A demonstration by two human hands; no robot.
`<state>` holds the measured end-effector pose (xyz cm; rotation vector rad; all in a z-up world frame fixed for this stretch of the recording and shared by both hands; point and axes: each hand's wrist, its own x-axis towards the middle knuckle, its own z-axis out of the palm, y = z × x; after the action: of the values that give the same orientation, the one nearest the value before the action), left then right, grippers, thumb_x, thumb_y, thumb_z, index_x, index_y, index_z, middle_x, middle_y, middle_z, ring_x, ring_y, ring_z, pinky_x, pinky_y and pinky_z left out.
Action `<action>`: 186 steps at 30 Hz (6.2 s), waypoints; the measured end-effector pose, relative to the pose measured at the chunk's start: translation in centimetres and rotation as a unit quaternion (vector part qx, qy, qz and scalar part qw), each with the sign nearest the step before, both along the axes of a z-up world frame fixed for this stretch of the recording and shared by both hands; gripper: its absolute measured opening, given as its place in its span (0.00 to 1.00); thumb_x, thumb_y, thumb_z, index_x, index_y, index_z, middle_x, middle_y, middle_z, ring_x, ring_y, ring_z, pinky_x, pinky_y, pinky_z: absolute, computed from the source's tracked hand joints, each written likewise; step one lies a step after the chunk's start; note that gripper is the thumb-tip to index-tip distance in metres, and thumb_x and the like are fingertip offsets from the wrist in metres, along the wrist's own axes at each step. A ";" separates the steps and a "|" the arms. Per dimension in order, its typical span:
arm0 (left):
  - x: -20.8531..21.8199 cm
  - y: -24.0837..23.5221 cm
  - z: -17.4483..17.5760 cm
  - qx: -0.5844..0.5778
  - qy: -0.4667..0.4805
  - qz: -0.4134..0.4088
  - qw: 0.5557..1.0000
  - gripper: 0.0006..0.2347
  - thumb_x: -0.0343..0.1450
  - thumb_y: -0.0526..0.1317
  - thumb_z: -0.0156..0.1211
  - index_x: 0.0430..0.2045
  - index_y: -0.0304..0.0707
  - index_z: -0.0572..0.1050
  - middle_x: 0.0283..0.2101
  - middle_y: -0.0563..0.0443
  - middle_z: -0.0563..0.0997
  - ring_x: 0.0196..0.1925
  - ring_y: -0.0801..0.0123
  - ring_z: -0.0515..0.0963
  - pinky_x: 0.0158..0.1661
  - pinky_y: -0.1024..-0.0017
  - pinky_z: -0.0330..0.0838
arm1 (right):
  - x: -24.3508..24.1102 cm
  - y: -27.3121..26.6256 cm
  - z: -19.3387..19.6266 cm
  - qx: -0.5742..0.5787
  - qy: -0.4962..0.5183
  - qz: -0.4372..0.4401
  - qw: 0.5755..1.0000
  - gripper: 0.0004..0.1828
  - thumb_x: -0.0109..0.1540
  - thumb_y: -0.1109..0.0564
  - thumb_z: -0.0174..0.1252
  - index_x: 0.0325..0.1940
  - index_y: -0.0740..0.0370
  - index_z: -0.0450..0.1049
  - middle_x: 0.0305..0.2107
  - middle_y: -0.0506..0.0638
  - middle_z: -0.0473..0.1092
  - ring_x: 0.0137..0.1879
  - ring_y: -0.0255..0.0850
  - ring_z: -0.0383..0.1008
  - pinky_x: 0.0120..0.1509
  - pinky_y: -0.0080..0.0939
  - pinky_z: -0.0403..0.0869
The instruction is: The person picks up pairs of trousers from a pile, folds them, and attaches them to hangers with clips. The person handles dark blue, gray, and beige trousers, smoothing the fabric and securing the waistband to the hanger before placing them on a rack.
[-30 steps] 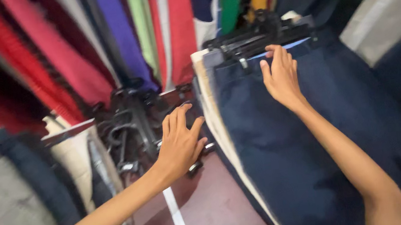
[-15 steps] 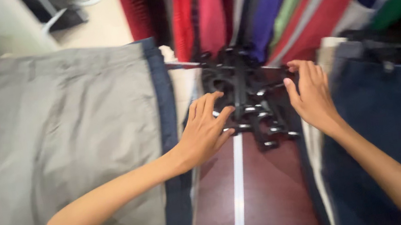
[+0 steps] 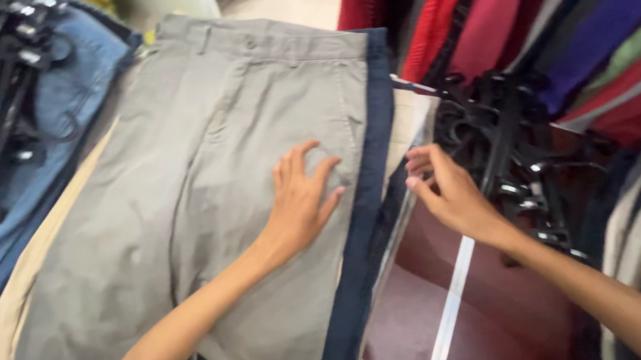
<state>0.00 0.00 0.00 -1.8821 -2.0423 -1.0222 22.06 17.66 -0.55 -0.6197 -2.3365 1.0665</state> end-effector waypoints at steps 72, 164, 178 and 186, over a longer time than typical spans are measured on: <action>1.4 -14.5 -0.9 0.110 0.034 0.112 0.987 0.19 0.69 0.42 0.67 0.54 0.38 0.76 0.52 0.43 0.74 0.54 0.53 0.74 0.54 0.60 0.69 | 0.5 -6.3 -8.0 -0.415 0.007 0.065 0.907 0.25 0.63 0.56 0.57 0.62 0.69 0.67 0.43 0.52 0.77 0.38 0.39 0.79 0.35 0.39 0.80; 0.1 -13.4 4.0 0.057 -0.201 0.124 0.970 0.15 0.70 0.33 0.65 0.46 0.21 0.70 0.52 0.37 0.78 0.23 0.56 0.76 0.30 0.64 0.70 | 0.1 -1.4 -3.6 0.066 0.156 -0.071 0.983 0.13 0.68 0.56 0.59 0.43 0.66 0.62 0.31 0.51 0.70 0.32 0.34 0.71 0.36 0.35 0.71; -0.6 -6.1 3.5 0.137 0.047 0.077 0.986 0.09 0.67 0.26 0.60 0.38 0.26 0.70 0.61 0.37 0.71 0.65 0.42 0.72 0.63 0.53 0.67 | 3.1 -10.7 -1.1 0.469 0.009 0.351 0.810 0.30 0.56 0.61 0.55 0.60 0.37 0.77 0.28 0.44 0.64 0.24 0.33 0.65 0.21 0.33 0.62; -1.1 -5.6 0.1 0.116 -0.021 0.095 0.988 0.11 0.72 0.31 0.61 0.46 0.22 0.71 0.62 0.36 0.72 0.58 0.40 0.74 0.56 0.55 0.69 | 4.3 -7.1 -1.2 0.325 -0.025 0.415 0.849 0.06 0.60 0.61 0.61 0.42 0.56 0.75 0.29 0.45 0.71 0.26 0.36 0.72 0.26 0.40 0.70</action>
<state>-1.09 -5.57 0.13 -1.5321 -1.9803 -1.1970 26.33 10.51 -1.72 0.6889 -2.8249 0.4444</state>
